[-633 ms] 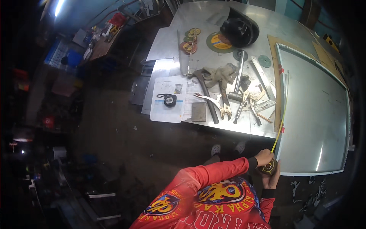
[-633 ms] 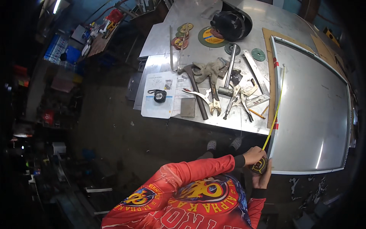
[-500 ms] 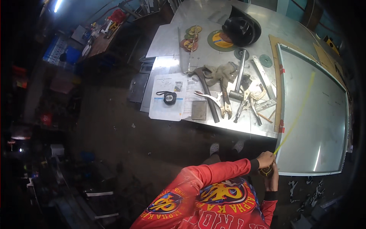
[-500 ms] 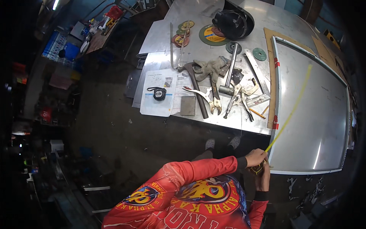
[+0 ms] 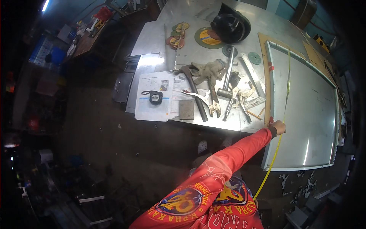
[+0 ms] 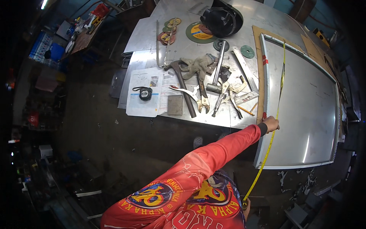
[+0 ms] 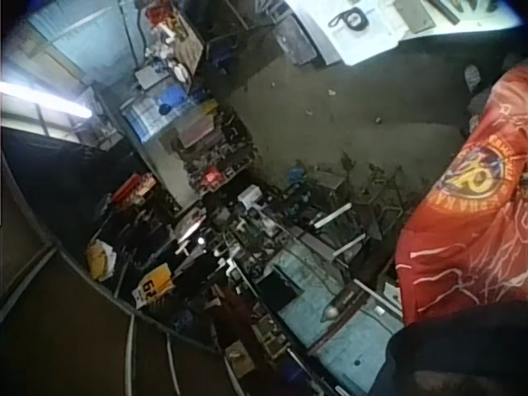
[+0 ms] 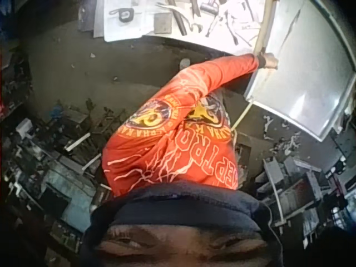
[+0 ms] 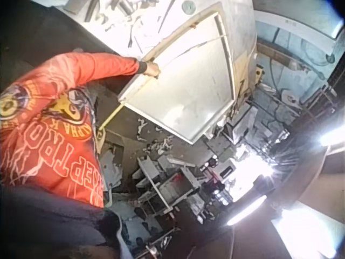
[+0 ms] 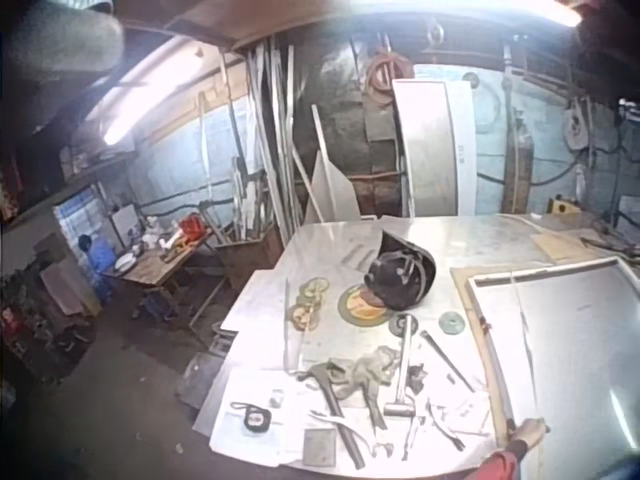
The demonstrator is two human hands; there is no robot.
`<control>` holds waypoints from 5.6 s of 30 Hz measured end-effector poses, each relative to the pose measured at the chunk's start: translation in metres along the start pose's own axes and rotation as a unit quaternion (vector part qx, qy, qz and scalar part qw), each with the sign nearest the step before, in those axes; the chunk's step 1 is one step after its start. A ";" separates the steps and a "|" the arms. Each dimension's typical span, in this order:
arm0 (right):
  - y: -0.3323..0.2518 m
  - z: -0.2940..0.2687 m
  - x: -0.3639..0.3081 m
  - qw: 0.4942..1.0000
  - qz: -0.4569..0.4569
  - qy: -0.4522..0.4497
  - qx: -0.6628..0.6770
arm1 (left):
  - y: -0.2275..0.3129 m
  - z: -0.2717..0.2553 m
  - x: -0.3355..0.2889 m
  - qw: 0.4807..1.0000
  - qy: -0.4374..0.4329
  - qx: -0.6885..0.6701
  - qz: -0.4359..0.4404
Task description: The person looks at a printed diagram, uses a tape measure to check the dimensions of a large metal sheet on a workbench, and then begins to fold the edges of the sheet by hand and with a small tool.
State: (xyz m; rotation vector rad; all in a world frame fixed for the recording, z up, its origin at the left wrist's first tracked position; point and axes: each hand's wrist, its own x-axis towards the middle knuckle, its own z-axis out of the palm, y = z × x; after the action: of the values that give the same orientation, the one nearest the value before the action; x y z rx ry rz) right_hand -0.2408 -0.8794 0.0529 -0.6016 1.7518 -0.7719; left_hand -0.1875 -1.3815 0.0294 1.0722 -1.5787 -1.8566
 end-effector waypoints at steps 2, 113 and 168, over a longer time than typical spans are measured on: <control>0.018 -0.003 -0.010 1.000 0.008 0.015 -0.013 | 0.001 0.001 -0.008 0.997 -0.029 -0.030 -0.069; -0.123 0.085 0.014 0.890 -0.033 0.288 -0.353 | -0.281 -0.305 -0.420 0.899 0.146 0.256 -0.324; -0.121 0.078 0.028 0.904 -0.100 0.292 -0.296 | -0.306 -0.317 -0.419 0.909 0.164 0.132 -0.360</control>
State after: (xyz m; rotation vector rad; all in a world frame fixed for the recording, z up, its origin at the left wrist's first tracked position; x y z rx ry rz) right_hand -0.1720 -0.9956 0.1096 -1.0455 2.5468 -0.5799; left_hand 0.3502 -1.1775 -0.1683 2.1945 -1.3482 -1.7477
